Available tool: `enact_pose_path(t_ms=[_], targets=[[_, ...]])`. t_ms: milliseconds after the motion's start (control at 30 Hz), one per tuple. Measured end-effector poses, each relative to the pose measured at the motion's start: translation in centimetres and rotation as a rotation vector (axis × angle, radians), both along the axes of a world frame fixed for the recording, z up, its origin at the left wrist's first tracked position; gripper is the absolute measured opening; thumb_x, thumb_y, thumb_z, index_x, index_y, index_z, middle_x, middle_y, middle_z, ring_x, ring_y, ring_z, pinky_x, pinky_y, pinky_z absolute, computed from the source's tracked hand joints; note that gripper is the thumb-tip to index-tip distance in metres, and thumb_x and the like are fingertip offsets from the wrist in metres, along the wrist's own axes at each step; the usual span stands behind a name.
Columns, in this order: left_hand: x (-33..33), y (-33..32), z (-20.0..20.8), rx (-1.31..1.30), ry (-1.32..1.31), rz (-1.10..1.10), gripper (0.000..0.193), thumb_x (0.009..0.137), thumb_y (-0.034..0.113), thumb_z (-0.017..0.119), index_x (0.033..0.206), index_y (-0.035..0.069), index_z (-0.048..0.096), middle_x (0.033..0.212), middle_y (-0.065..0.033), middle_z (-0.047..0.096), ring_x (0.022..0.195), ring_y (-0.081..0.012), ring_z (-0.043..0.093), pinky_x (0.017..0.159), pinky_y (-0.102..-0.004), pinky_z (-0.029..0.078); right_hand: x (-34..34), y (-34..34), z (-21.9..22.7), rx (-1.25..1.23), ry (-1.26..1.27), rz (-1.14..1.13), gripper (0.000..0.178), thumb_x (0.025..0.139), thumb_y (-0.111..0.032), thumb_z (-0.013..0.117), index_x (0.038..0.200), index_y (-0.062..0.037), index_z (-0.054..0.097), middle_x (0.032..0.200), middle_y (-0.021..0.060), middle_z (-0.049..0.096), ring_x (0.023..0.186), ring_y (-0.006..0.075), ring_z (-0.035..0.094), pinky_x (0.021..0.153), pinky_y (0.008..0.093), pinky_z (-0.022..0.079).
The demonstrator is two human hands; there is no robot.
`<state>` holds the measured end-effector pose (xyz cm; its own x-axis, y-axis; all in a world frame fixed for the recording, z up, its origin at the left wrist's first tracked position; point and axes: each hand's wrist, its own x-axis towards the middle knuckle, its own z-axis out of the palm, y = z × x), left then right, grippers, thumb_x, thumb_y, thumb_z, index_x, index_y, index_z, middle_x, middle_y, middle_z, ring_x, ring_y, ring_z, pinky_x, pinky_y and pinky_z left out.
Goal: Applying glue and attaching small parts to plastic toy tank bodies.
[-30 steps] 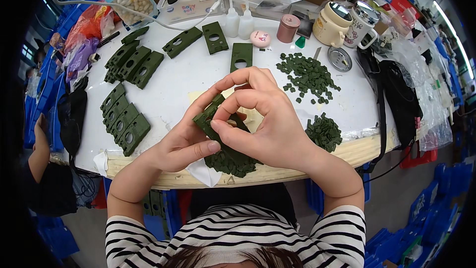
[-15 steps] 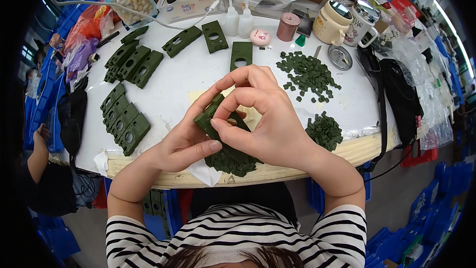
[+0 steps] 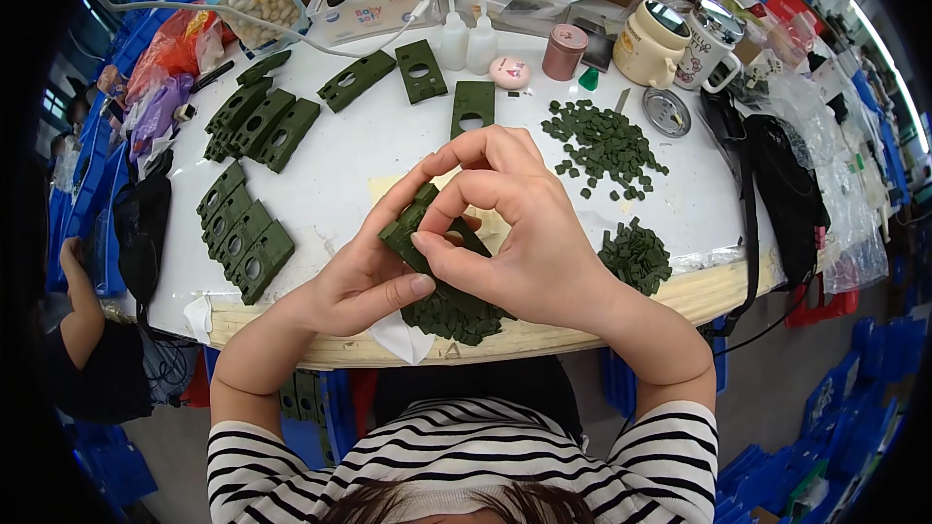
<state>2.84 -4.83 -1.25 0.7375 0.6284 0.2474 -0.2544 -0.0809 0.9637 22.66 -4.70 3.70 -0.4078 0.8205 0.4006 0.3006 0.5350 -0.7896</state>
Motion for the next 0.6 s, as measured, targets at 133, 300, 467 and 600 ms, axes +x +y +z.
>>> enact_pose_path(t_ms=[133, 300, 467, 600], targets=[[0.12, -0.28, 0.07, -0.069, 0.016, 0.036, 0.077, 0.09, -0.001, 0.049, 0.147, 0.007, -0.002, 0.134, -0.0188, 0.038, 0.128, -0.0254, 0.038, 0.106, -0.0396, 0.031, 0.0, 0.0, 0.02, -0.003, 0.0, 0.003, 0.01, 0.068, -0.006, 0.071, 0.07, -0.005, 0.062, 0.106, 0.0096, 0.054, 0.101, 0.021, 0.049, 0.089, 0.0313, 0.037], [0.06, -0.31, 0.1, -0.063, 0.022, 0.032, 0.077, 0.09, -0.001, 0.049, 0.147, 0.007, -0.003, 0.134, -0.0188, 0.038, 0.127, -0.0255, 0.038, 0.106, -0.0399, 0.031, 0.08, 0.07, -0.02, 0.002, -0.013, 0.009, 0.01, 0.068, -0.006, 0.072, 0.07, -0.0049, 0.062, 0.106, 0.0098, 0.054, 0.101, 0.021, 0.049, 0.089, 0.0314, 0.037], [0.03, -0.15, 0.37, -0.055, 0.018, 0.007, 0.077, 0.09, -0.002, 0.048, 0.147, 0.007, -0.003, 0.138, -0.0175, 0.033, 0.128, -0.0246, 0.037, 0.103, -0.0373, 0.033, -0.06, 0.03, -0.04, 0.011, 0.002, 0.005, 0.011, 0.068, -0.007, 0.072, 0.069, -0.0053, 0.061, 0.104, 0.0094, 0.054, 0.099, 0.021, 0.049, 0.085, 0.0309, 0.038], [-0.17, 0.13, 0.48, -0.056, -0.011, -0.049, 0.075, 0.092, -0.002, 0.046, 0.147, 0.007, -0.004, 0.144, -0.0134, 0.026, 0.128, -0.0216, 0.036, 0.1, -0.0327, 0.036, 0.0, 0.3, -0.19, 0.068, 0.059, 0.025, 0.01, 0.071, -0.007, 0.07, 0.073, -0.0053, 0.06, 0.099, 0.0087, 0.055, 0.094, 0.0207, 0.049, 0.078, 0.0302, 0.041]])
